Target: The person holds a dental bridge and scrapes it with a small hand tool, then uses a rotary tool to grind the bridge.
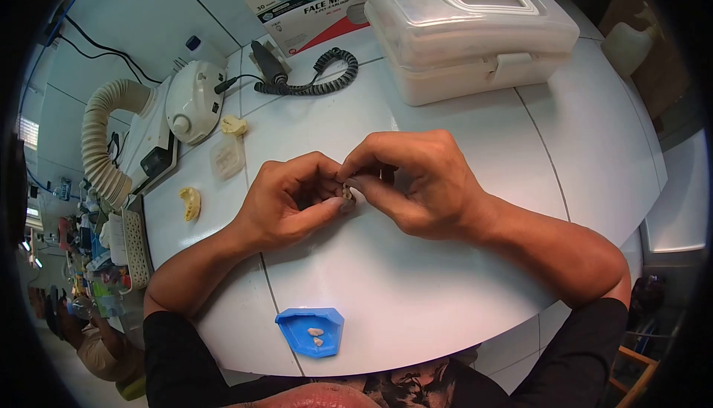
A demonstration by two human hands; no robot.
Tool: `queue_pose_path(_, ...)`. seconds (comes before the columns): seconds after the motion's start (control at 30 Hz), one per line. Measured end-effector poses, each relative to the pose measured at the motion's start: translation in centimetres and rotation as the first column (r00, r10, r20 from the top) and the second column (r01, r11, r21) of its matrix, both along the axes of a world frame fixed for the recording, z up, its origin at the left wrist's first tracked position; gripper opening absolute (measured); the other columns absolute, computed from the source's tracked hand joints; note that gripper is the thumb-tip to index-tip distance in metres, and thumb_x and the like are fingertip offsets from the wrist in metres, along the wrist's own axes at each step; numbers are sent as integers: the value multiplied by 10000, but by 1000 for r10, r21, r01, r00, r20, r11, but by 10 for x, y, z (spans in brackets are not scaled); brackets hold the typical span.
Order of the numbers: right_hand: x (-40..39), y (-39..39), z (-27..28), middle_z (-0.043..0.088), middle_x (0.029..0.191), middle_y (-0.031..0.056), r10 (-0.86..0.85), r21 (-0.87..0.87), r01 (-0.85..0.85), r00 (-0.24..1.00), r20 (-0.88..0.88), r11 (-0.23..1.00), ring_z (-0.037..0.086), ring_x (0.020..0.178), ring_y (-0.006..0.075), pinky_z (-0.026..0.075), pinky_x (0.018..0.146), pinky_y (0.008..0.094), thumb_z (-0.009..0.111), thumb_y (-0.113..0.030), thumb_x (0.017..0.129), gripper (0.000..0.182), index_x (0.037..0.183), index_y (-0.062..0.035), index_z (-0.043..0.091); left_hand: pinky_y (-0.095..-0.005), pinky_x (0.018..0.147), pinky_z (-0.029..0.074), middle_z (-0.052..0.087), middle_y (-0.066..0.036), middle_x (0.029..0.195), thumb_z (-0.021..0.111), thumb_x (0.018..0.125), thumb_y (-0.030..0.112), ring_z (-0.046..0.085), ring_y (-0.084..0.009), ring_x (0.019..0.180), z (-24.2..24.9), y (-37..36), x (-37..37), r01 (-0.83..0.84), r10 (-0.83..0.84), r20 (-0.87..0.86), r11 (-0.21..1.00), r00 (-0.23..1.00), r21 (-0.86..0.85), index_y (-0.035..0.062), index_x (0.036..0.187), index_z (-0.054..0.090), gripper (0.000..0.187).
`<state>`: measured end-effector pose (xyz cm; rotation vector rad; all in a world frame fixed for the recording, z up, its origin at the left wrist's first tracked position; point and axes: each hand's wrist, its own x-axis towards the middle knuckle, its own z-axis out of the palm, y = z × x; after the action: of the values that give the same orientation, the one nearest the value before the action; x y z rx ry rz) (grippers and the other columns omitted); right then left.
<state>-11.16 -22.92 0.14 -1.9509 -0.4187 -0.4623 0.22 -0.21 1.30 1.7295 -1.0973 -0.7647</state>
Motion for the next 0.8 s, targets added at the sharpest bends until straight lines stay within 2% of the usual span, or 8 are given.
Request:
queue_pose_path(0.17,0,-1,2,789,897,111,-23,33,22,1000,14,999,764,767,199,594,683,319,762,40,884,146,1024,4,749,-249,837,602,805,-82,1029,730,1007,30,761,-101,937,2,-1,-1,-7,7,-22,1000,1000,-12,-45,1216,695,224)
queue_pose_path(0.37,-2,1,4,766,871,110,30,-3,-30,1000,-6,1000,752,755,210,589,675,318,768,39,878,138,1009,4,742,-268,866,616,809,-102,1044,726,1011,33,776,-121,967,2,-1,0,10,-10,-8,1000,1000,-11,-55,1218,692,228)
queue_pose_path(0.67,1,3,-3,722,872,99,42,-138,-19,986,161,990,727,718,231,563,600,327,798,65,835,179,960,-19,701,-269,865,617,808,-107,1071,711,1019,21,775,-122,966,1,-1,1,-5,5,-25,1000,1000,-5,-53,1190,692,187)
queue_pose_path(0.8,-1,2,0,716,864,97,33,-129,-21,995,90,991,721,705,227,560,593,327,806,58,841,169,928,-20,684,-264,859,616,805,-106,1076,722,1005,21,773,-123,971,2,-1,0,-3,3,0,1000,1000,8,-51,1204,694,213)
